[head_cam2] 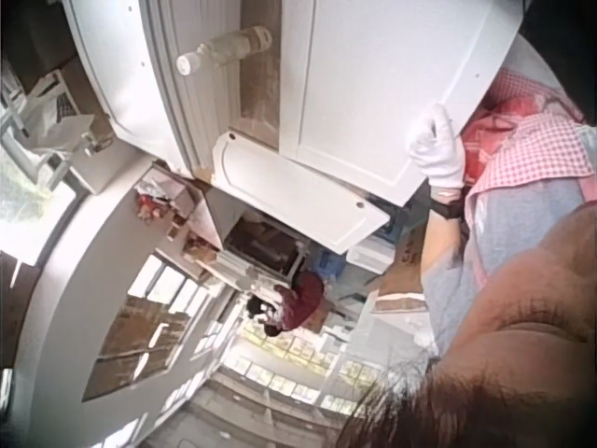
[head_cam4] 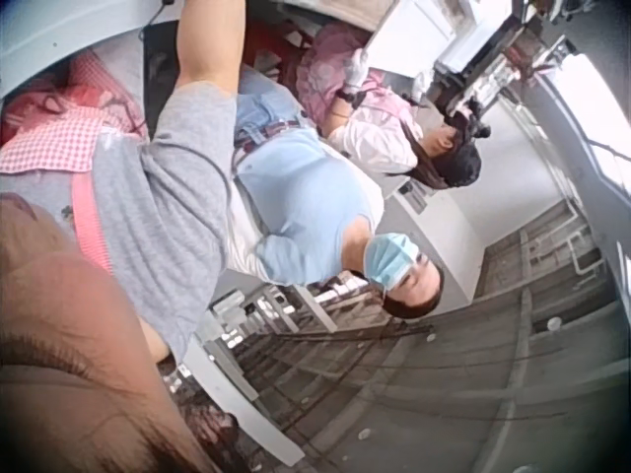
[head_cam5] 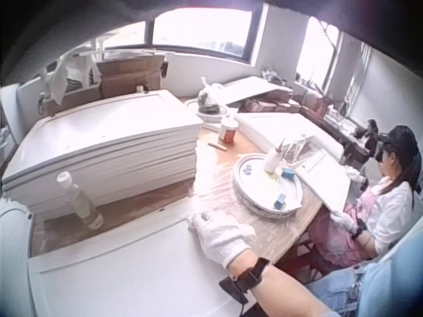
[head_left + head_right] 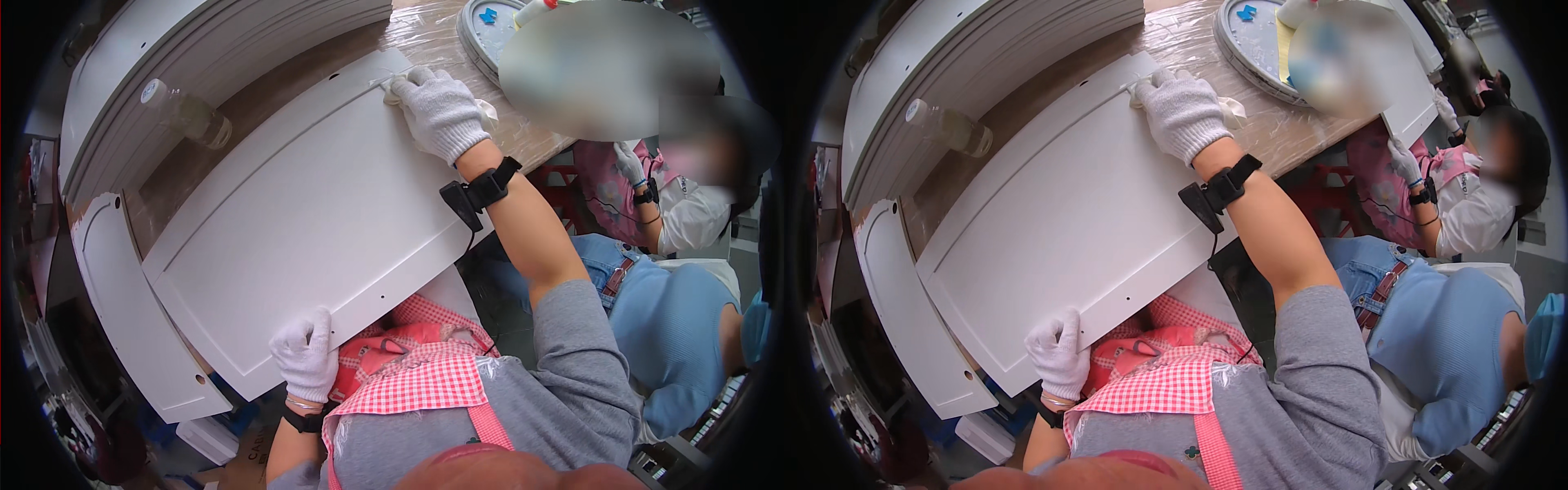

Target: Cleaning and wiping down white cabinet door panels using a cloth and a sponge.

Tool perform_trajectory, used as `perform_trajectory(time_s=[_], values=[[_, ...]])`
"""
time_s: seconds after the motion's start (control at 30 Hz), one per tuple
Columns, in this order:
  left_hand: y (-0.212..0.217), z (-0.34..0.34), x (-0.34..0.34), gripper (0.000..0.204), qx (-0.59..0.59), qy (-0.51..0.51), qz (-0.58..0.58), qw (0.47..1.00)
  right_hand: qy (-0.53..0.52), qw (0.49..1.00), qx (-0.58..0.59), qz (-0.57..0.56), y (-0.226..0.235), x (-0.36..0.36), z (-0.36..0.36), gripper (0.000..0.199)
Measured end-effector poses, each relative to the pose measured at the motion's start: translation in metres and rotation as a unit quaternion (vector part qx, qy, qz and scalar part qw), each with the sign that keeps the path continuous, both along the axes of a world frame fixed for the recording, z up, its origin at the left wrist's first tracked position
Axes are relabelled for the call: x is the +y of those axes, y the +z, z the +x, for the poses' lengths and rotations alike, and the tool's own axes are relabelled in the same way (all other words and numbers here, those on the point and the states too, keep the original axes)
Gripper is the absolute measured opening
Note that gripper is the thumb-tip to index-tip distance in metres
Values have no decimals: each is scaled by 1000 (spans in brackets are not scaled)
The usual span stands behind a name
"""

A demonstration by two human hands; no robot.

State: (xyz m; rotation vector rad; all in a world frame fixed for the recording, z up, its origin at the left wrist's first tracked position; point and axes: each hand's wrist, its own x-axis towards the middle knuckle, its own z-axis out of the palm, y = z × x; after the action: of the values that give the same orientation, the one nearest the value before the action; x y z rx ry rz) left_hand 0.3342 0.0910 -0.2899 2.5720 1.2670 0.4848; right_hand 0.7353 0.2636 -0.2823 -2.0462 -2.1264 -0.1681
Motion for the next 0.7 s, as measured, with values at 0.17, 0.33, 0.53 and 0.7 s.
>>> perform_trajectory(time_s=[0.17, 0.33, 0.53, 0.7], values=[[-2, -6, -1, 58, 9, 3, -20, 1000, 13, 999, 9, -29, 8, -12, -1, 23], [-5, 0, -1, 58, 4, -2, -24, 1000, 9, 999, -12, -44, 12, 6, 10, 23], [-4, -10, -3, 58, 19, 8, -74, 997, 41, 999, 23, -9, 4, -5, 1, 23], [-4, 4, 2, 58, -1, -2, -27, 1000, -63, 997, 52, -18, 7, 19, 15, 22]])
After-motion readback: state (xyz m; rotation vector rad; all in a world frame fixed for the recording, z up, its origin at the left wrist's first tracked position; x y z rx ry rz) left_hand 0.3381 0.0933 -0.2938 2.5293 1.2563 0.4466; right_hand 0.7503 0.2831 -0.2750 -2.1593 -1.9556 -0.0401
